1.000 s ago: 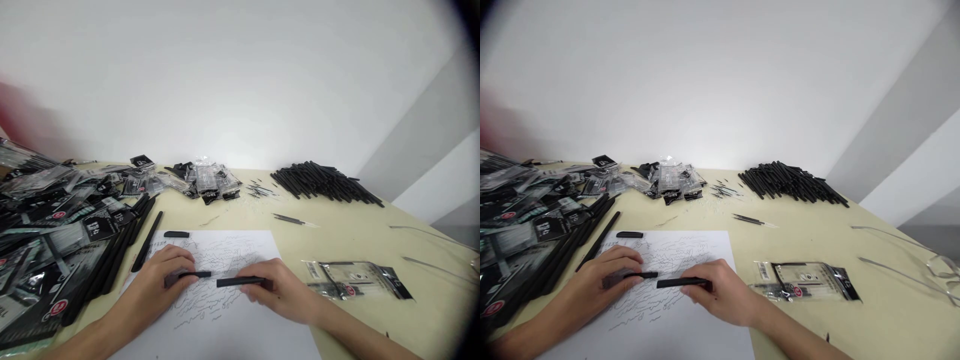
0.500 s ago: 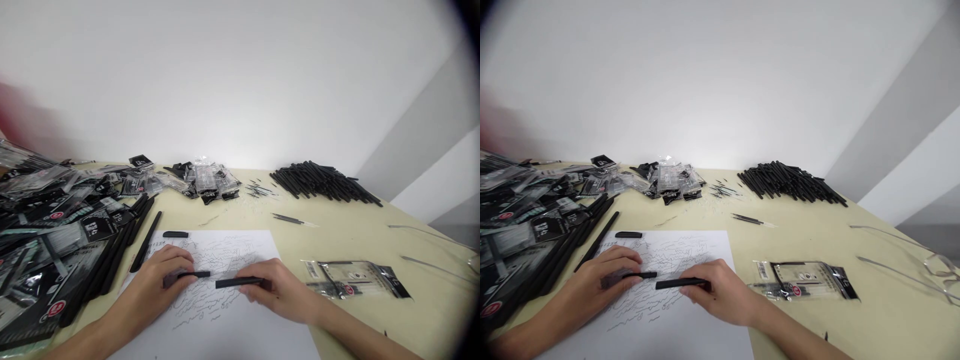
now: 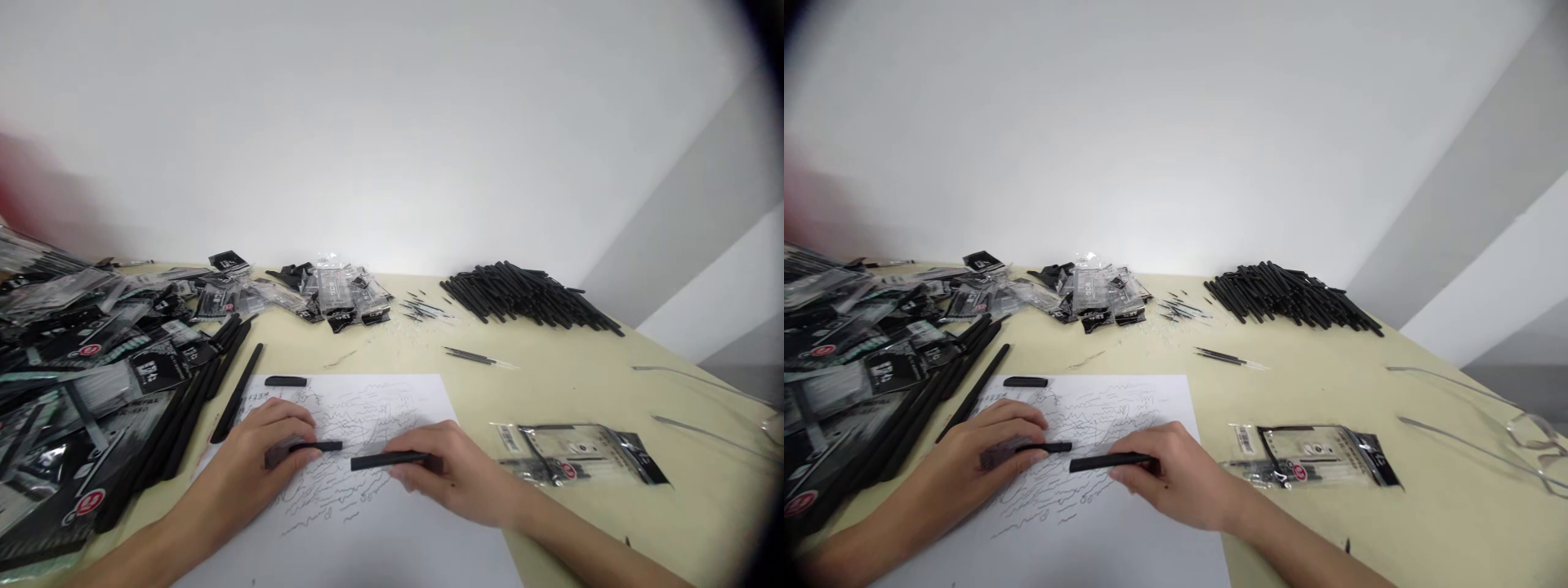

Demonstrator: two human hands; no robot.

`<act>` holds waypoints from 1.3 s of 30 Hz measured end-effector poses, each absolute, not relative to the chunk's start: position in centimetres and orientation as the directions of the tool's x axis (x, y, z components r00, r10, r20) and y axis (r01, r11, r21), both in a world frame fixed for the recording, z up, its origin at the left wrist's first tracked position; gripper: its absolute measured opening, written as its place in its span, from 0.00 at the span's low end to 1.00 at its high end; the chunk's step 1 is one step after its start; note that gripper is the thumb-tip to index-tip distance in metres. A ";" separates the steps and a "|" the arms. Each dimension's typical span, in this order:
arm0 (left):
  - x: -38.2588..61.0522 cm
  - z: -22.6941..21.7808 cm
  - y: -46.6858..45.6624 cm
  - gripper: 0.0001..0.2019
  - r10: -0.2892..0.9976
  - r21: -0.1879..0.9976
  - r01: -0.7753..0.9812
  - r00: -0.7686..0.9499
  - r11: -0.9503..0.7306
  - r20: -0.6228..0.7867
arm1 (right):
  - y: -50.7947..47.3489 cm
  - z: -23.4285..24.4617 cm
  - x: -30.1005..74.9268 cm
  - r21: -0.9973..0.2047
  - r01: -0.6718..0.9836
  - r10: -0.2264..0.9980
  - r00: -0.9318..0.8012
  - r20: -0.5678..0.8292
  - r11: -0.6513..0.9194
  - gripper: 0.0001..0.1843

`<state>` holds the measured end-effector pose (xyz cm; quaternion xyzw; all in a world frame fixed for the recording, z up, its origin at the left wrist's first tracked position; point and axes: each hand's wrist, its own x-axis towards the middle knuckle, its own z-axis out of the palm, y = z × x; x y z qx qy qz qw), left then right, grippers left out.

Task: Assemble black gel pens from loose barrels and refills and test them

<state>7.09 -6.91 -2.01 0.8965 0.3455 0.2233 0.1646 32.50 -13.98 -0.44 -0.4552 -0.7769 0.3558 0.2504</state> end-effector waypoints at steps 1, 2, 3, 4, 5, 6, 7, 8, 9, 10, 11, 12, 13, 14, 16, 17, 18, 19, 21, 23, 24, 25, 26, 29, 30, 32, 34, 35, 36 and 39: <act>7.1 -2.0 -6.9 0.06 0.692 0.449 0.544 0.659 -0.709 0.294 | -14.0 -0.5 32.5 -0.780 0.529 0.885 -0.461 0.067 0.334 0.11; 7.1 -2.0 -6.9 0.06 0.692 0.447 0.544 0.657 -0.710 0.299 | -14.0 -0.5 32.5 -0.779 0.529 0.884 -0.462 0.067 0.336 0.11; 7.1 -2.0 -6.9 0.06 0.693 0.446 0.545 0.656 -0.710 0.301 | -13.9 -0.5 32.5 -0.779 0.529 0.884 -0.462 0.068 0.337 0.11; 7.1 -2.0 -6.9 0.06 0.692 0.444 0.546 0.656 -0.711 0.301 | -13.9 -0.5 32.5 -0.779 0.529 0.885 -0.462 0.067 0.336 0.11; 7.1 -2.0 -6.9 0.06 0.692 0.443 0.546 0.656 -0.711 0.301 | -14.0 -0.6 32.5 -0.779 0.531 0.885 -0.461 0.065 0.334 0.12; 7.1 -2.0 -6.9 0.06 0.693 0.444 0.548 0.657 -0.709 0.297 | -14.0 -0.6 32.5 -0.779 0.532 0.885 -0.461 0.061 0.331 0.12; 7.1 -2.1 -6.9 0.06 0.695 0.444 0.551 0.657 -0.707 0.291 | -14.0 -0.6 32.5 -0.779 0.534 0.886 -0.461 0.057 0.328 0.12; 7.1 -2.1 -6.9 0.06 0.696 0.445 0.552 0.658 -0.705 0.288 | -14.0 -0.6 32.5 -0.780 0.535 0.886 -0.460 0.054 0.325 0.12; 7.1 -2.1 -6.9 0.06 0.696 0.447 0.551 0.658 -0.705 0.287 | -14.0 -0.6 32.5 -0.780 0.535 0.886 -0.460 0.051 0.323 0.12; 7.1 -2.1 -6.9 0.06 0.698 0.449 0.552 0.657 -0.703 0.286 | -14.0 -0.6 32.5 -0.780 0.536 0.886 -0.460 0.051 0.323 0.12; 7.1 -2.2 -6.9 0.06 0.700 0.451 0.552 0.655 -0.701 0.286 | -14.0 -0.6 32.5 -0.780 0.536 0.886 -0.460 0.052 0.324 0.12; 7.1 -2.2 -7.0 0.06 0.701 0.454 0.551 0.651 -0.700 0.291 | -14.0 -0.6 32.5 -0.781 0.534 0.887 -0.459 0.053 0.323 0.11; 7.1 -2.2 -7.0 0.06 0.702 0.457 0.549 0.648 -0.699 0.295 | -14.0 -0.6 32.5 -0.782 0.532 0.887 -0.458 0.055 0.324 0.11; 7.1 -2.2 -7.0 0.06 0.702 0.459 0.548 0.647 -0.700 0.298 | -14.0 -0.6 32.5 -0.784 0.530 0.888 -0.457 0.058 0.324 0.11; 7.1 -2.2 -7.0 0.06 0.700 0.458 0.546 0.649 -0.702 0.299 | -14.0 -0.6 32.5 -0.785 0.528 0.888 -0.456 0.059 0.324 0.11; 7.1 -2.2 -7.0 0.06 0.699 0.457 0.546 0.651 -0.702 0.296 | -14.0 -0.6 32.5 -0.785 0.527 0.887 -0.457 0.060 0.325 0.11; 7.1 -2.2 -7.0 0.06 0.699 0.458 0.547 0.652 -0.701 0.292 | -14.0 -0.6 32.5 -0.784 0.527 0.886 -0.459 0.061 0.327 0.11; 7.1 -2.1 -7.0 0.06 0.702 0.460 0.548 0.650 -0.699 0.291 | -14.0 -0.6 32.5 -0.783 0.528 0.885 -0.461 0.061 0.329 0.11; 7.1 -2.1 -7.0 0.07 0.706 0.468 0.547 0.646 -0.694 0.292 | -14.0 -0.6 32.5 -0.781 0.530 0.886 -0.461 0.062 0.330 0.11; 7.1 -2.2 -7.0 0.07 0.708 0.474 0.544 0.639 -0.692 0.300 | -13.9 -0.6 32.5 -0.779 0.533 0.886 -0.460 0.060 0.330 0.11; 7.1 -2.2 -7.0 0.07 0.709 0.475 0.545 0.639 -0.692 0.300 | -13.9 -0.6 32.5 -0.778 0.535 0.886 -0.459 0.059 0.330 0.11; 7.0 -2.2 -7.0 0.07 0.708 0.473 0.545 0.641 -0.692 0.298 | -13.9 -0.6 32.5 -0.778 0.534 0.886 -0.459 0.060 0.329 0.11; 7.0 -2.2 -7.0 0.07 0.707 0.469 0.548 0.642 -0.693 0.296 | -13.9 -0.6 32.5 -0.780 0.533 0.886 -0.460 0.058 0.328 0.11; 7.0 -2.1 -7.0 0.07 0.705 0.452 0.558 0.651 -0.696 0.281 | -13.9 -0.5 32.5 -0.785 0.527 0.886 -0.459 0.059 0.325 0.10; 7.0 -2.0 -7.0 0.07 0.704 0.448 0.560 0.652 -0.697 0.280 | -13.9 -0.5 32.5 -0.786 0.526 0.886 -0.460 0.058 0.324 0.10; 7.1 -2.0 -7.0 0.07 0.701 0.445 0.558 0.655 -0.700 0.283 | -13.9 -0.5 32.5 -0.785 0.529 0.886 -0.459 0.055 0.323 0.10; 7.1 -2.1 -7.0 0.07 0.696 0.449 0.549 0.655 -0.705 0.294 | -14.0 -0.6 32.5 -0.782 0.534 0.888 -0.457 0.052 0.321 0.10; 7.1 -2.1 -7.0 0.07 0.696 0.452 0.546 0.655 -0.706 0.296 | -14.0 -0.6 32.5 -0.781 0.535 0.888 -0.458 0.051 0.321 0.10; 7.1 -2.2 -6.9 0.07 0.696 0.456 0.544 0.654 -0.704 0.296 | -14.0 -0.6 32.5 -0.781 0.535 0.887 -0.458 0.055 0.324 0.10; 7.2 -2.2 -6.9 0.06 0.707 0.463 0.553 0.649 -0.692 0.282 | -13.9 -0.6 32.5 -0.783 0.527 0.887 -0.457 0.067 0.331 0.10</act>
